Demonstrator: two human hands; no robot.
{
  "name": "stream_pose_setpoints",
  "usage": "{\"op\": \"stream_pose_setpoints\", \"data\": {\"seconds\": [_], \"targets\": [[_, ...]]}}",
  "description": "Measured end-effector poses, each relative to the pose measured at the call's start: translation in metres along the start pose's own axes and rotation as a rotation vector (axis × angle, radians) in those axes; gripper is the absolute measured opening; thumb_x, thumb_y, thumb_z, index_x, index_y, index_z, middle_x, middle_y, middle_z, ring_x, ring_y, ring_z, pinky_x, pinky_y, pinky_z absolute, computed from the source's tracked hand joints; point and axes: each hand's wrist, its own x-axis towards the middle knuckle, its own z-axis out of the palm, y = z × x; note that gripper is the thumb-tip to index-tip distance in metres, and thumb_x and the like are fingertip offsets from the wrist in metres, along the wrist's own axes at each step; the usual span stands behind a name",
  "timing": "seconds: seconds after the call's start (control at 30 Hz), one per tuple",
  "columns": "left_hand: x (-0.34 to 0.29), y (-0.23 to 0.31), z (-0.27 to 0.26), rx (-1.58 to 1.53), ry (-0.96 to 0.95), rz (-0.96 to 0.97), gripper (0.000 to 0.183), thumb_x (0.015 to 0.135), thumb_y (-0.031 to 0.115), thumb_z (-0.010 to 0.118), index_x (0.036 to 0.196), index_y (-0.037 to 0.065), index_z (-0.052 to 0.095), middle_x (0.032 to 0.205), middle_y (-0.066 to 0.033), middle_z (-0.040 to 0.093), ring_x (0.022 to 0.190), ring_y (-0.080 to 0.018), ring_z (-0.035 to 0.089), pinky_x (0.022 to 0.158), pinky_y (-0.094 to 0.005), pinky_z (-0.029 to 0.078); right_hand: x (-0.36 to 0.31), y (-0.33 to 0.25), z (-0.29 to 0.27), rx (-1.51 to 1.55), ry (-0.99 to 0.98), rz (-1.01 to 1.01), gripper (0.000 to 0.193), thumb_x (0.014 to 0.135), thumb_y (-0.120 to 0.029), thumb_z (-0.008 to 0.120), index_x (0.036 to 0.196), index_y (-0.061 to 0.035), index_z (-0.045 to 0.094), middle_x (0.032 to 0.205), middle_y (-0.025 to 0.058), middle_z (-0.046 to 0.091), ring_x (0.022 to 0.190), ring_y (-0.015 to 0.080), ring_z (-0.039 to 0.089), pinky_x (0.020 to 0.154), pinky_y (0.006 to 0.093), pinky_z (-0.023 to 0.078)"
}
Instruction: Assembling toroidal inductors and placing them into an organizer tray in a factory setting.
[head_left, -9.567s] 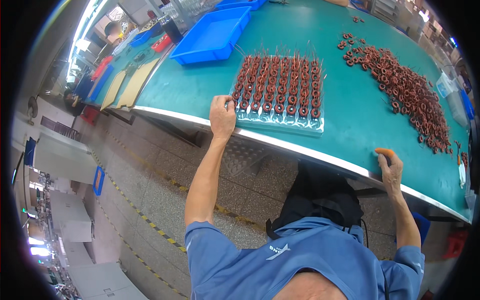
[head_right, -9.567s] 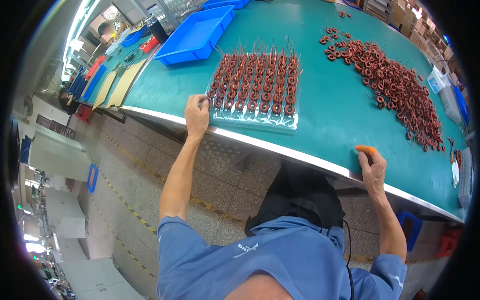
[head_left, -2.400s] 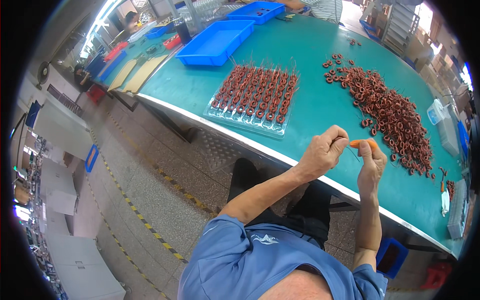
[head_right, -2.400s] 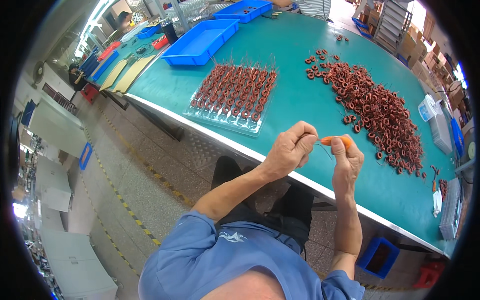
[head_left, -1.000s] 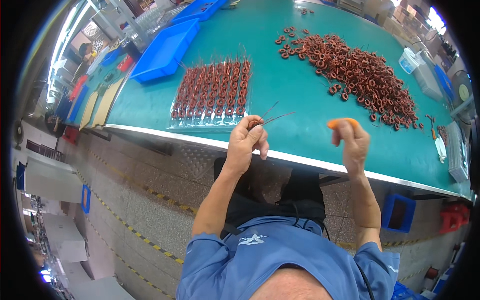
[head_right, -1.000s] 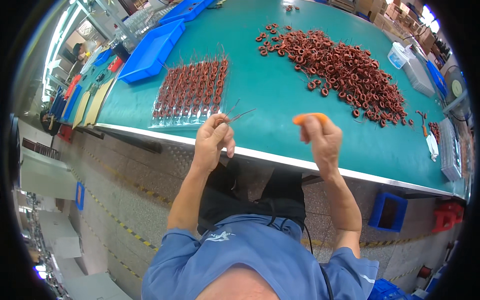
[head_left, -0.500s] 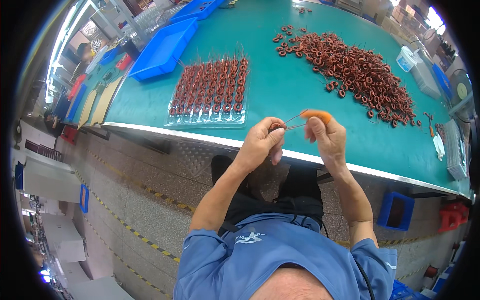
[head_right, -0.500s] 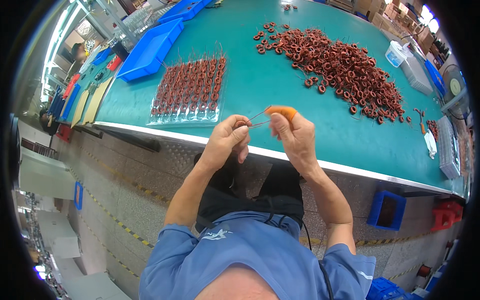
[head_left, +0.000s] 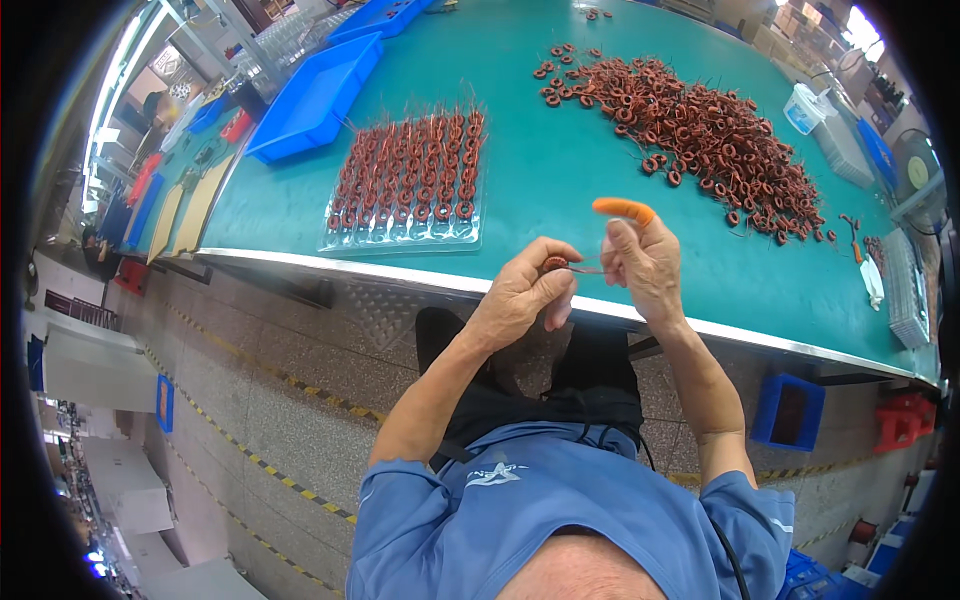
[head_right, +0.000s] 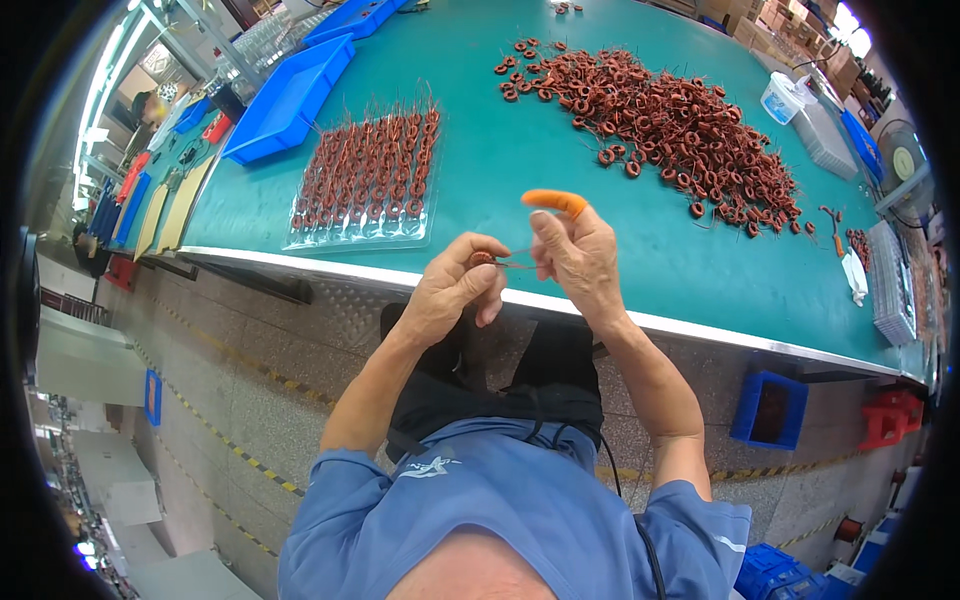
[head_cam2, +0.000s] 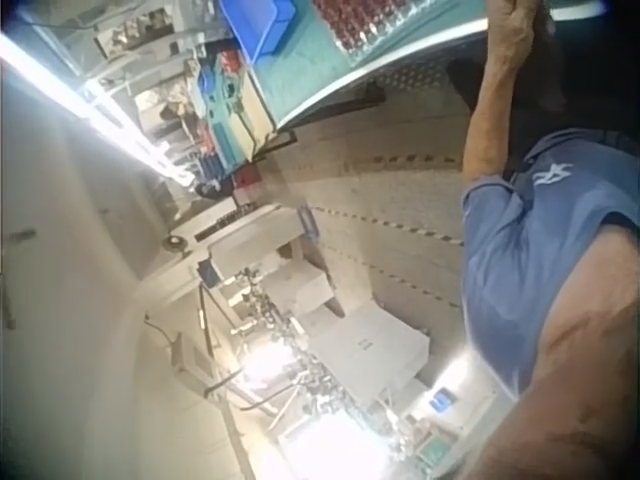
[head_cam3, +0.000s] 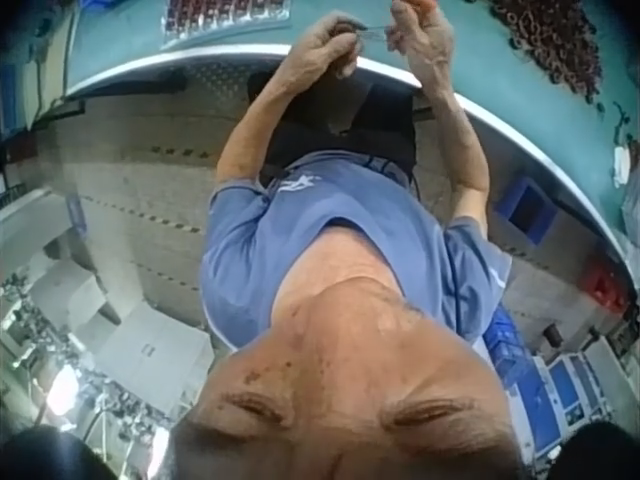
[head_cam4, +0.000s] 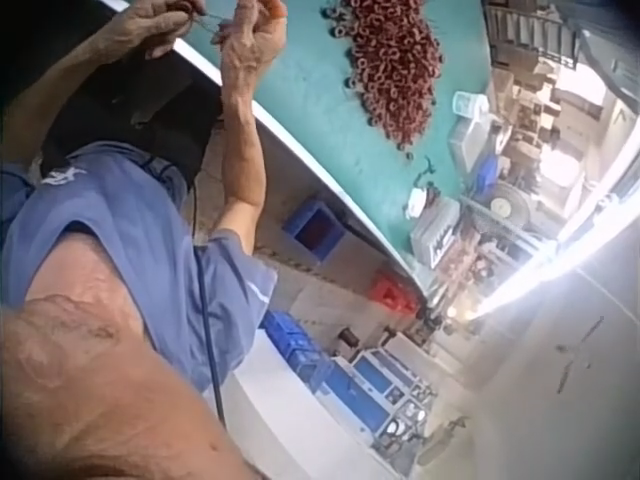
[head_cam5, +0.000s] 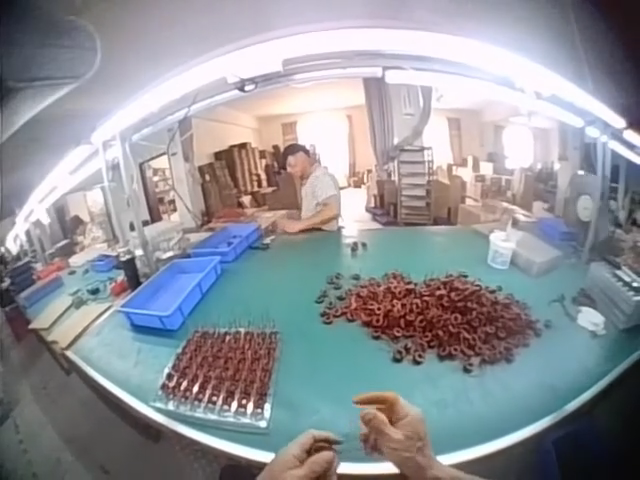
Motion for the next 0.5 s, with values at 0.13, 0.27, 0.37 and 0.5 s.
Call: {"op": "stream_pose_setpoints", "data": {"seconds": [0.13,0.27,0.37,0.5], "targets": [[-0.001,0.004,0.001,0.022,0.106,0.050,0.027,0.100,0.025,0.051,0.117,0.003,0.047,0.071,-0.0036,0.049,0.056,-0.0121,0.051,0.051,-0.0235,0.041,-0.003,0.008,-0.013,0.023,0.104,-0.051,0.048,0.098,-0.035,0.056,0.127,0.0021,0.048,0.088,0.0105,0.061,0.058,0.0094,0.058,0.048,0.0183,0.043],[0.000,0.001,0.005,0.114,0.129,0.032,0.019,0.100,0.017,0.051,0.113,0.004,0.047,0.069,-0.0016,0.049,0.055,-0.0091,0.050,0.049,-0.0219,0.040,-0.012,0.013,-0.009,0.359,-0.127,0.197,0.039,0.099,-0.033,0.054,0.115,0.0016,0.059,0.078,0.0059,0.061,0.054,0.0073,0.056,0.045,0.0167,0.040],[0.002,0.000,0.008,0.287,0.184,0.046,0.017,0.099,0.015,0.052,0.113,0.005,0.047,0.068,-0.0017,0.049,0.055,-0.0088,0.049,0.049,-0.0221,0.039,-0.011,0.016,-0.004,0.277,-0.088,0.176,0.031,0.099,-0.028,0.053,0.104,0.0007,0.065,0.069,0.0036,0.059,0.051,0.0076,0.055,0.043,0.0181,0.040],[0.002,0.003,0.014,0.414,0.317,0.096,0.014,0.097,0.009,0.053,0.108,0.003,0.048,0.065,-0.0018,0.051,0.053,-0.0093,0.049,0.048,-0.0266,0.039,-0.002,0.018,0.007,0.186,0.021,0.106,0.031,0.099,-0.028,0.053,0.105,0.0006,0.064,0.071,0.0030,0.060,0.052,0.0078,0.055,0.043,0.0184,0.039]]}}
